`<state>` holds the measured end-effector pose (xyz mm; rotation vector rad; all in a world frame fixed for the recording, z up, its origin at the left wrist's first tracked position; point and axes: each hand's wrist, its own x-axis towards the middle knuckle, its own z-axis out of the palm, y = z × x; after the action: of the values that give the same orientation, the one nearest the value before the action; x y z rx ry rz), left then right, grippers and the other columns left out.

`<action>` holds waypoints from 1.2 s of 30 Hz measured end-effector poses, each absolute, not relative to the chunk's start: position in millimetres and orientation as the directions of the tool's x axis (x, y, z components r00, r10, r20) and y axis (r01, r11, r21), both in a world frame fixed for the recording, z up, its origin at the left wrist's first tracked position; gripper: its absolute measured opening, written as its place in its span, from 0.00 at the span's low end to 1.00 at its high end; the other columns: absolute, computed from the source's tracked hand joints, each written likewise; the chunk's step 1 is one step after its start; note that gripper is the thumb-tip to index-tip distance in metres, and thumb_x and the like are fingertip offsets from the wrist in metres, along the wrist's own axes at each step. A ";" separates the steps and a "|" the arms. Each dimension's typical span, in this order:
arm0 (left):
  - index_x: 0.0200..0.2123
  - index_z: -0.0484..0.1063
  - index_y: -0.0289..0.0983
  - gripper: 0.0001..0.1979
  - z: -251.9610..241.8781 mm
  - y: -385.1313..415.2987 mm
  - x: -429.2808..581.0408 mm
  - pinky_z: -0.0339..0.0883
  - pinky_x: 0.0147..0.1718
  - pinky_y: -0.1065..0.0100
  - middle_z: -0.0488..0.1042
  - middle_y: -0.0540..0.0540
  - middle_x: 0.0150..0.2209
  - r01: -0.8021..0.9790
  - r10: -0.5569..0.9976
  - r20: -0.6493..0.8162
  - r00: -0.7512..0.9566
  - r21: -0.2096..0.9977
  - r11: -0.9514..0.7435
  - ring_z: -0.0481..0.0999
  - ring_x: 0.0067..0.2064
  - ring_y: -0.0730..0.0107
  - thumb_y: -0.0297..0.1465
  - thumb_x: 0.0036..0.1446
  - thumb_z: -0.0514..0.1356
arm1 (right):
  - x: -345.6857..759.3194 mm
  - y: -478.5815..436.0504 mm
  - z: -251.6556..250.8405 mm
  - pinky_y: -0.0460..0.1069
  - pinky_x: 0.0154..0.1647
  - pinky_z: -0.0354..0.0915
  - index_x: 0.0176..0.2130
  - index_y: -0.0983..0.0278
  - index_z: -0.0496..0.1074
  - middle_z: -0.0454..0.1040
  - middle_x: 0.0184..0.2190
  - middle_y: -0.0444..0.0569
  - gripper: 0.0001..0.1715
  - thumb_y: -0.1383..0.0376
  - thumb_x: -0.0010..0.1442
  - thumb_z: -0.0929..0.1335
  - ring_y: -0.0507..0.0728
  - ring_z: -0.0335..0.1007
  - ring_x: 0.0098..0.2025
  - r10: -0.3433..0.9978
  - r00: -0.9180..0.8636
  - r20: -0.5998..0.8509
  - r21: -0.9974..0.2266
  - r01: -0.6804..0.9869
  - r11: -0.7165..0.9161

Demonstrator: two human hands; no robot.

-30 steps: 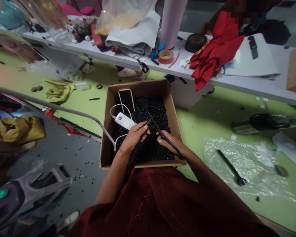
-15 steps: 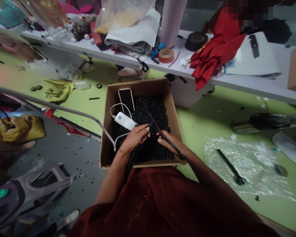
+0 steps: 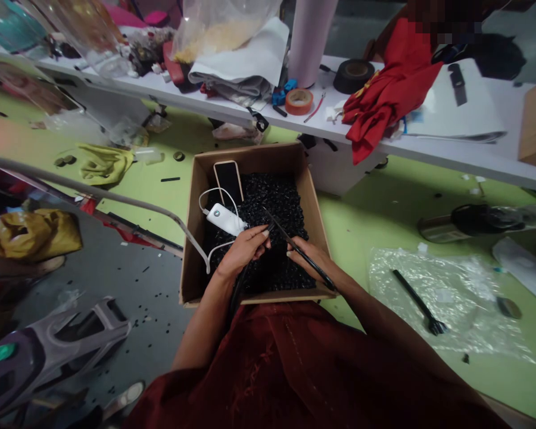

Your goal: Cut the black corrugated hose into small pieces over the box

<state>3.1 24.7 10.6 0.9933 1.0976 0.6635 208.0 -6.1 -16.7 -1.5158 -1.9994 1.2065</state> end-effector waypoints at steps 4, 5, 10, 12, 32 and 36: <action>0.34 0.70 0.33 0.12 8.8 25.9 3.2 0.45 0.14 0.76 0.66 0.51 0.26 0.045 0.860 -0.419 0.291 0.904 0.425 0.57 0.18 0.85 0.38 0.55 0.57 | 207.0 -6.4 -20.2 0.47 0.32 0.59 0.36 0.61 0.66 0.69 0.25 0.43 0.08 0.60 0.59 0.62 0.53 0.66 0.27 0.927 -0.316 -0.203 -0.771 0.635 0.048; 0.34 0.70 0.33 0.12 8.4 26.1 3.3 0.45 0.14 0.76 0.66 0.52 0.26 0.044 0.861 -0.422 0.284 0.903 0.428 0.57 0.17 0.85 0.37 0.55 0.57 | 206.8 -6.3 -20.7 0.47 0.32 0.59 0.35 0.61 0.66 0.69 0.25 0.43 0.08 0.60 0.59 0.62 0.53 0.66 0.27 0.928 -0.314 -0.199 -0.768 0.638 0.051; 0.37 0.70 0.32 0.14 7.2 25.8 3.5 0.46 0.14 0.76 0.67 0.52 0.26 -0.003 0.867 -0.409 0.284 0.904 0.427 0.58 0.17 0.85 0.38 0.55 0.58 | 206.0 -5.4 -21.3 0.46 0.28 0.60 0.35 0.60 0.66 0.67 0.23 0.42 0.09 0.58 0.58 0.63 0.53 0.66 0.25 0.936 -0.278 -0.217 -0.786 0.619 0.002; 0.41 0.70 0.32 0.17 8.0 25.4 3.0 0.46 0.14 0.76 0.68 0.52 0.26 -0.058 0.868 -0.401 0.291 0.899 0.435 0.59 0.18 0.84 0.40 0.54 0.60 | 206.0 -5.7 -21.8 0.46 0.25 0.60 0.36 0.60 0.66 0.65 0.20 0.40 0.10 0.57 0.59 0.62 0.51 0.63 0.21 0.939 -0.236 -0.250 -0.820 0.567 -0.076; 0.59 0.63 0.35 0.28 20.1 -0.6 25.6 0.62 0.27 0.72 0.70 0.51 0.29 -0.001 0.895 -0.319 0.311 0.942 0.336 0.66 0.26 0.78 0.35 0.55 0.59 | 204.6 -9.0 -21.6 0.44 0.18 0.62 0.44 0.61 0.64 0.71 0.21 0.41 0.28 0.42 0.60 0.59 0.50 0.65 0.17 0.924 -0.196 -0.327 -0.944 0.114 -0.310; 0.66 0.48 0.36 0.37 21.1 -22.6 37.6 0.64 0.27 0.72 0.70 0.52 0.29 0.074 0.897 -0.284 0.338 0.958 0.276 0.67 0.25 0.77 0.33 0.55 0.58 | 207.9 -13.2 -13.5 0.45 0.18 0.62 0.45 0.60 0.63 0.70 0.21 0.40 0.26 0.43 0.59 0.61 0.51 0.65 0.17 0.921 -0.207 -0.330 -0.939 -0.023 -0.342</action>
<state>37.6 -22.6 21.1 1.1606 1.0882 0.7325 207.9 -13.2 -13.5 -1.3110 -1.1282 1.6443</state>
